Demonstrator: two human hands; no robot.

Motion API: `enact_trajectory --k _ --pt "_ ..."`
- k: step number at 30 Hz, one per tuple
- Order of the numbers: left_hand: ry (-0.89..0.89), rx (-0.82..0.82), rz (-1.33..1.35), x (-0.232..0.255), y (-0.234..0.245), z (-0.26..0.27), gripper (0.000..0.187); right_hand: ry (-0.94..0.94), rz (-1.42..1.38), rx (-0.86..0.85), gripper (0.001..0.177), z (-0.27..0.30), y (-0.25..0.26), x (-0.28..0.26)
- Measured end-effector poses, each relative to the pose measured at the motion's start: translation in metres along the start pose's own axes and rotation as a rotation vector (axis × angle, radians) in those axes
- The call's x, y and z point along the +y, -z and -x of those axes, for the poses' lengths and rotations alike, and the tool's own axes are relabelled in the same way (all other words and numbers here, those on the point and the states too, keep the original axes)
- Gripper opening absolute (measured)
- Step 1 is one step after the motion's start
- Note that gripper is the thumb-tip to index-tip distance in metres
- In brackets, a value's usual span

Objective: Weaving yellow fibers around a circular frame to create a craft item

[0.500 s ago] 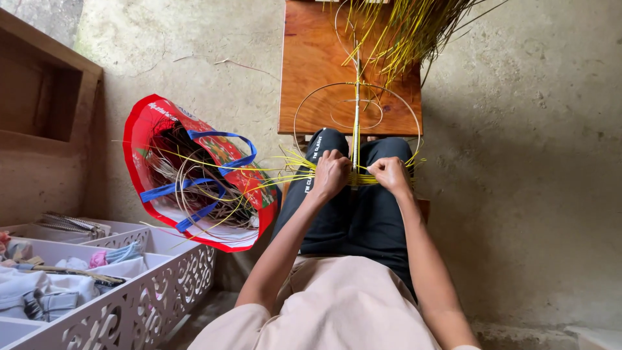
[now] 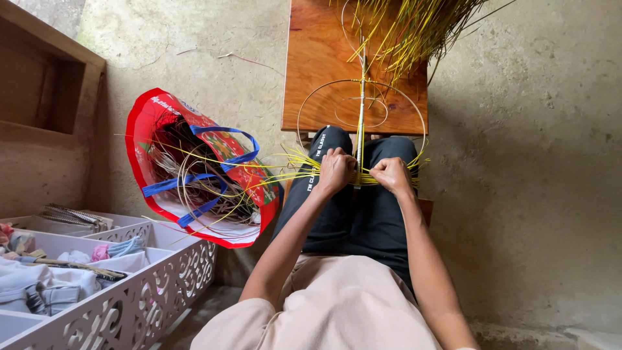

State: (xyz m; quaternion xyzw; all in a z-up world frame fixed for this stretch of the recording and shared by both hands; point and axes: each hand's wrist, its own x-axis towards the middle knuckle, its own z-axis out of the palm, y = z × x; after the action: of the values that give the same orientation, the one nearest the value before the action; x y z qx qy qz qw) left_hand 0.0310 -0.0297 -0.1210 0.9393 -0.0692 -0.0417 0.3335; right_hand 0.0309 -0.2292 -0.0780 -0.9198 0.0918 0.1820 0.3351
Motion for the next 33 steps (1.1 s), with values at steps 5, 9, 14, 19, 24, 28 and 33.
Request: enact_trajectory --k 5,9,14,19,24,28,33 --pt "-0.006 -0.071 -0.07 0.001 -0.002 -0.001 0.013 -0.001 0.024 -0.038 0.018 -0.004 -0.005 -0.003" --pt "-0.026 -0.029 -0.095 0.001 0.003 -0.002 0.01 -0.001 0.055 -0.048 0.019 -0.01 -0.014 -0.001" --pt "-0.001 0.038 -0.111 -0.022 0.026 0.004 0.009 -0.008 0.108 -0.071 0.022 0.004 -0.011 -0.018" --pt "0.377 0.563 -0.002 -0.131 0.117 0.008 0.006 -0.007 0.087 -0.068 0.019 0.001 -0.013 -0.011" --pt "0.394 0.838 -0.352 -0.106 0.147 0.005 0.063 0.002 0.1 -0.051 0.018 -0.009 -0.025 -0.008" --pt "-0.075 0.449 -0.358 -0.012 0.086 0.007 0.046 -0.004 0.063 -0.054 0.018 -0.004 -0.026 -0.014" --pt "-0.161 0.057 -0.341 0.004 0.02 -0.001 0.021 0.005 0.063 -0.043 0.017 0.002 -0.021 -0.019"
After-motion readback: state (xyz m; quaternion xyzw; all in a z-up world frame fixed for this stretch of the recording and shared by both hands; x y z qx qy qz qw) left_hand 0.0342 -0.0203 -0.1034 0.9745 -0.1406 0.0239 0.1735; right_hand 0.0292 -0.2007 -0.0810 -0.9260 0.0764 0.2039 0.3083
